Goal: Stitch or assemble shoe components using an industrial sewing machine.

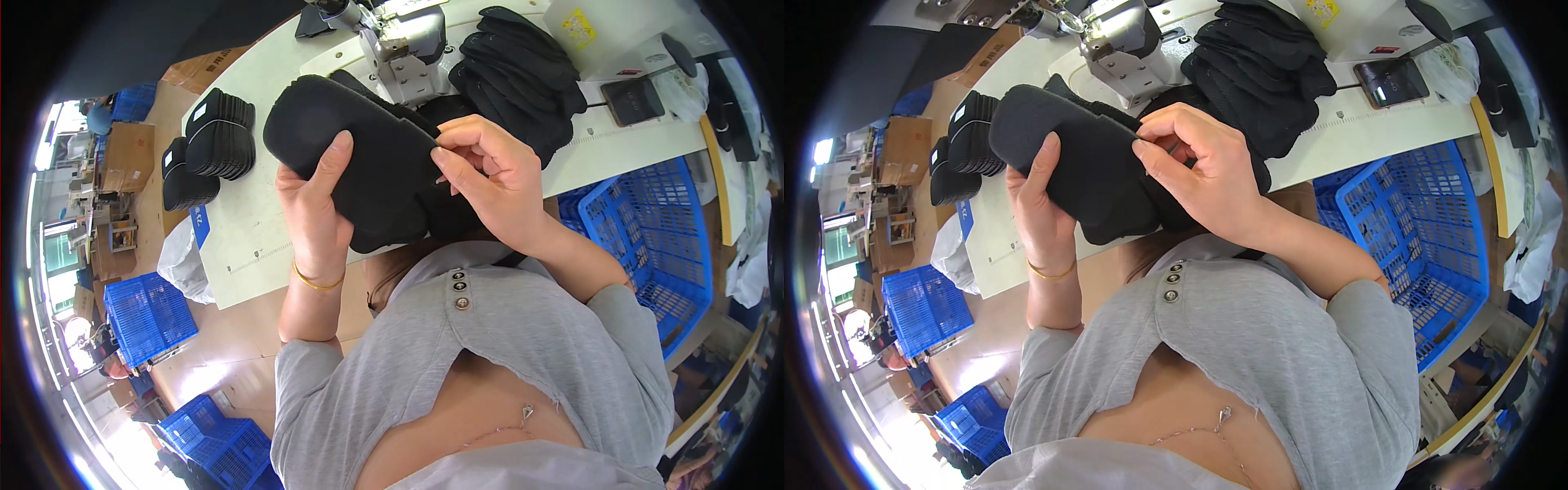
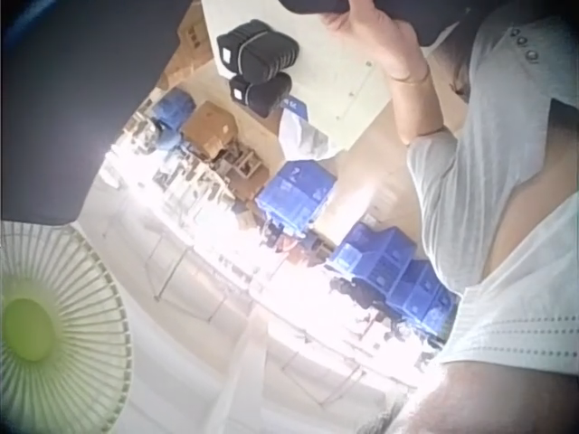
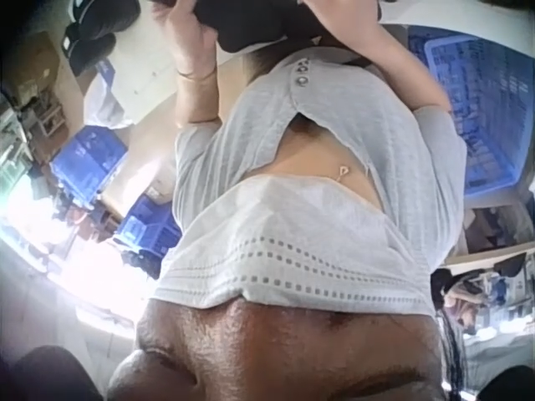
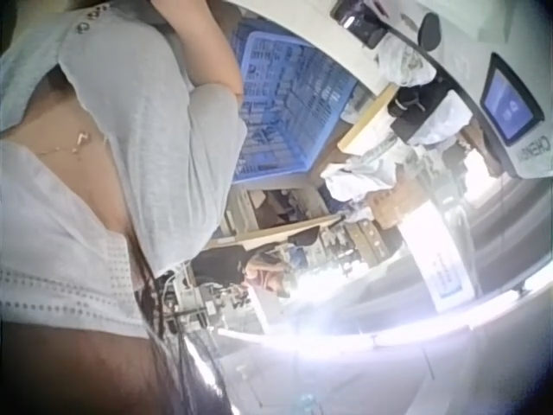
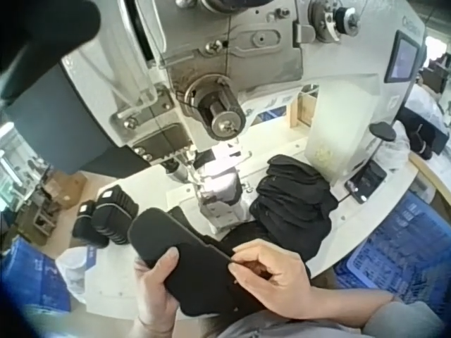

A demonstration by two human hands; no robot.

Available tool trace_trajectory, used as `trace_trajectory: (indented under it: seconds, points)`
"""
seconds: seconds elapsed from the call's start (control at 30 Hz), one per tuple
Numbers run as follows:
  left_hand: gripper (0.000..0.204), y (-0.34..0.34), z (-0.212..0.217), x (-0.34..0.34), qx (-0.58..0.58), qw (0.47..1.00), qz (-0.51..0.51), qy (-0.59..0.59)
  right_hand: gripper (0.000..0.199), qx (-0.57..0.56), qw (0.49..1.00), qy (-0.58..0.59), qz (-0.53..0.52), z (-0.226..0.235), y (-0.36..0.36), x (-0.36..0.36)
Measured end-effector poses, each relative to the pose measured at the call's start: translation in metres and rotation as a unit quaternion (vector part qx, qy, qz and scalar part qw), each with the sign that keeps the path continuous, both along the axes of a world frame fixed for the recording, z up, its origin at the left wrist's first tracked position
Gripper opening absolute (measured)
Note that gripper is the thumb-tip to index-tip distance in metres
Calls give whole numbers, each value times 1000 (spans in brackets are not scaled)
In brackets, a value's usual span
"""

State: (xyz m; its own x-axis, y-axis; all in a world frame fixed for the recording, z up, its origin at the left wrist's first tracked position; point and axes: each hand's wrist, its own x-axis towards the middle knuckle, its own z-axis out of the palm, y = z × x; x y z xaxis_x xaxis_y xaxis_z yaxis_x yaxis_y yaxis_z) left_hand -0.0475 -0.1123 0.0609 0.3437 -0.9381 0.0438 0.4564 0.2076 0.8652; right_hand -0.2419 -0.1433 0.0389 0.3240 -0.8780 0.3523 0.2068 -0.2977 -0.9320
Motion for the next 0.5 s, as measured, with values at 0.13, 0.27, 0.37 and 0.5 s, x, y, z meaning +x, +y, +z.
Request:
trace_trajectory:
  seconds: [0.13, 0.27, 0.37, 0.5]
  points:
    - [20, -3, -2, 3, -27, 999, 28, -32, 6, 9, 1000, 30, 6, 0, -2, -1]
    - [20, -7, 0, 4, -25, 999, 29, 5, 6, 7, 1000, 17, -6, 2, -1, 2]
    - [22, -10, 3, 7, -5, 1000, 14, 11, 8, -19, 999, 28, -15, 2, -2, 2]
    - [22, -15, 8, 7, 17, 1000, 14, 21, 10, -34, 999, 24, -24, 6, -4, 4]
